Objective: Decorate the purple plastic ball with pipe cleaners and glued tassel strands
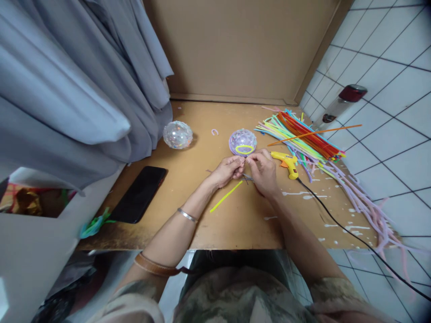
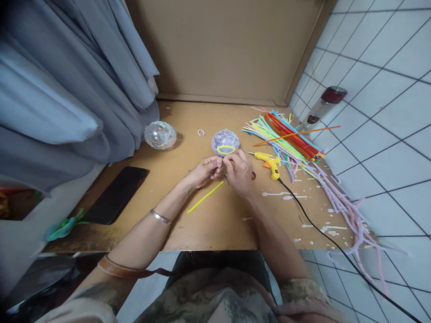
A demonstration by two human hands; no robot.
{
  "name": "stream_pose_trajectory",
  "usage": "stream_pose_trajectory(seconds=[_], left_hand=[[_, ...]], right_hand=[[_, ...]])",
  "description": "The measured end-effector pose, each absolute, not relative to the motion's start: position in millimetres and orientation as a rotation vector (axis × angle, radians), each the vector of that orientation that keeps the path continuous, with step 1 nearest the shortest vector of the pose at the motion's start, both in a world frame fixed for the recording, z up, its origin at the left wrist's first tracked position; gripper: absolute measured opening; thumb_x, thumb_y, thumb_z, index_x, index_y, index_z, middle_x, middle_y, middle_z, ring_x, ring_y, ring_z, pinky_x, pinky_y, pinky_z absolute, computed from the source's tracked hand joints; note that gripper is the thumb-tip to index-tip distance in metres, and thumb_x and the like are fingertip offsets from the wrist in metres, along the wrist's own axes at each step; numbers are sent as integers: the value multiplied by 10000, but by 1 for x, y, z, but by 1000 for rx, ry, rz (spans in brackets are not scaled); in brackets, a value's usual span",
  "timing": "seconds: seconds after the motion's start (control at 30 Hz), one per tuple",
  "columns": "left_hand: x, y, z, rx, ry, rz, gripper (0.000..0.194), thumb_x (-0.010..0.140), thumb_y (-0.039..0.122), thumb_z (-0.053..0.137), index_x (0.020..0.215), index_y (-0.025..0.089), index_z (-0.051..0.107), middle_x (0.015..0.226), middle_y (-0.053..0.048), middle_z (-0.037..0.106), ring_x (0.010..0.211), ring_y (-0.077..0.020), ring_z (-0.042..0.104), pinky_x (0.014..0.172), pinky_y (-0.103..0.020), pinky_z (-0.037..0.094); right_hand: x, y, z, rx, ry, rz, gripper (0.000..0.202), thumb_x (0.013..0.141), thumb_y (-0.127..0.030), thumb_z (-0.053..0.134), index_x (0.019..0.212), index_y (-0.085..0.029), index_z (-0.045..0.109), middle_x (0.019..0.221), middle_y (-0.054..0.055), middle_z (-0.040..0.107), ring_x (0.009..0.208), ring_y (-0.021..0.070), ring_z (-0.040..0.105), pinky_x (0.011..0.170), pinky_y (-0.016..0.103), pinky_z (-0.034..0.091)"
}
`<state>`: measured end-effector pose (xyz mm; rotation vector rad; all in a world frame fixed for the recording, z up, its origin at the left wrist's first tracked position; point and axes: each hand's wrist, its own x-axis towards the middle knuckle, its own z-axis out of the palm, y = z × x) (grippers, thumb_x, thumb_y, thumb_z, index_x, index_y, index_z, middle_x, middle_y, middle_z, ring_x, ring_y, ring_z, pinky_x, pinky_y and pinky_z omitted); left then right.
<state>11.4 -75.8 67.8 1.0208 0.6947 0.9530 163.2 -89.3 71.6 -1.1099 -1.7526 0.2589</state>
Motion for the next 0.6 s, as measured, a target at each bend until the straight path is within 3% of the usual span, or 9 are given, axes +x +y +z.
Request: stream_pose_trajectory(seconds=[0.33,0.6], left_hand=[[13,-76,67,979,711,928,402,839,466,745,692,155,538,559,43,521,447,-49,447,453,-184,299],[10,-72,61,866,728,801,556,872,670,636,807,118,632,649,-23,650,503,-65,559,497,-180,384]], right_hand=[[164,-88,70,-1102,-1728,286,183,937,-296,557,773,-238,617,841,38,627,837,221,604,807,396,474],[163,-89,75,-1058,-1650,449,161,900,-308,594,762,-234,633,801,24,633,805,198,609,786,364,509]])
